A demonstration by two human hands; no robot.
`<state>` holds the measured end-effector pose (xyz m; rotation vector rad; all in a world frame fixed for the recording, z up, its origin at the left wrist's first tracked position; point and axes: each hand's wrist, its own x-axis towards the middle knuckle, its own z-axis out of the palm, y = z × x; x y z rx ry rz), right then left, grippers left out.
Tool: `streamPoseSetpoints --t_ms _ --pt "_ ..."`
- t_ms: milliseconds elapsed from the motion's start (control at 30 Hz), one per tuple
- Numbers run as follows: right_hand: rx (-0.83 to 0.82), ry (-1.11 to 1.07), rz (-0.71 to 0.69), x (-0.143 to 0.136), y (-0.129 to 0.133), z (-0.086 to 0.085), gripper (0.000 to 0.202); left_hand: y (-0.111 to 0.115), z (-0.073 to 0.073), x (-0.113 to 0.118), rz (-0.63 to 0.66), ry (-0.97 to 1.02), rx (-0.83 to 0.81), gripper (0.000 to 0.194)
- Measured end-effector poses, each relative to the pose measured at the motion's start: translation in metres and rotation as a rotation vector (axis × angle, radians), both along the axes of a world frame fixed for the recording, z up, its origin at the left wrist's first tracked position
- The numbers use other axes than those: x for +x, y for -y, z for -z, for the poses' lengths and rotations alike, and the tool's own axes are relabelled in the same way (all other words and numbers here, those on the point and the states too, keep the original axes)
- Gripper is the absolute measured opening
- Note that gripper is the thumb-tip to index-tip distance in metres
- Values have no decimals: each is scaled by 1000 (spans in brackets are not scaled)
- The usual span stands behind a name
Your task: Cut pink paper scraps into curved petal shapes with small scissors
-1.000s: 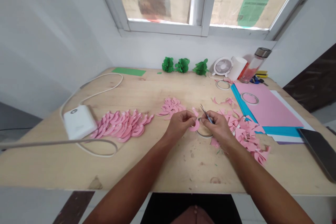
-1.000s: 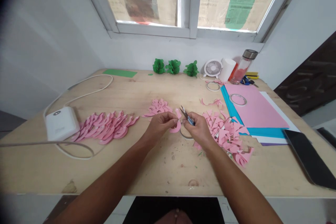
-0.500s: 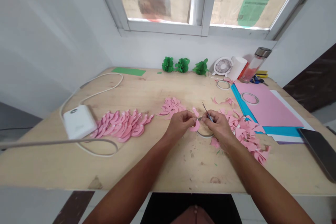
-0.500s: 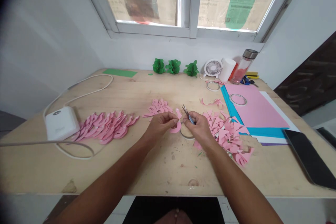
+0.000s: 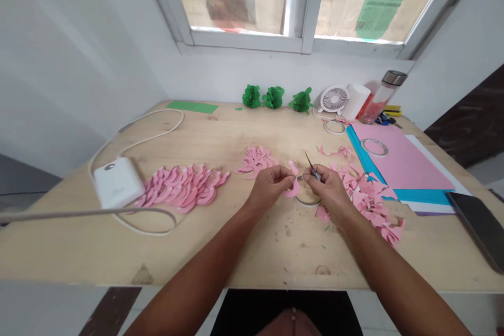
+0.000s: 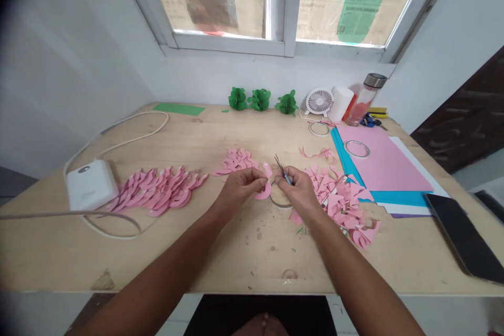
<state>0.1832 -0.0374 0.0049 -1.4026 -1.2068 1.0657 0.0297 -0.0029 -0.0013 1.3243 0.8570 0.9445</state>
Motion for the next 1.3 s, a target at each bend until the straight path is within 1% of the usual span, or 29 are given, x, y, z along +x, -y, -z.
streamPoseSetpoints --t_ms 200,400,567,933,1167,1300 --pt "8 -6 26 -1 2 -3 23 1 0 0 10 -6 -2 11" --pt "67 77 99 0 -1 3 21 5 -3 1 49 -6 1 12" --pt "100 89 69 0 0 4 18 6 -3 3 71 -15 23 12" --pt "111 147 71 1 -1 6 16 7 -3 3 77 8 22 13" --pt "120 122 65 0 0 6 16 8 -4 4 69 5 14 14" --pt "131 144 74 0 0 7 15 8 -4 4 70 8 22 14"
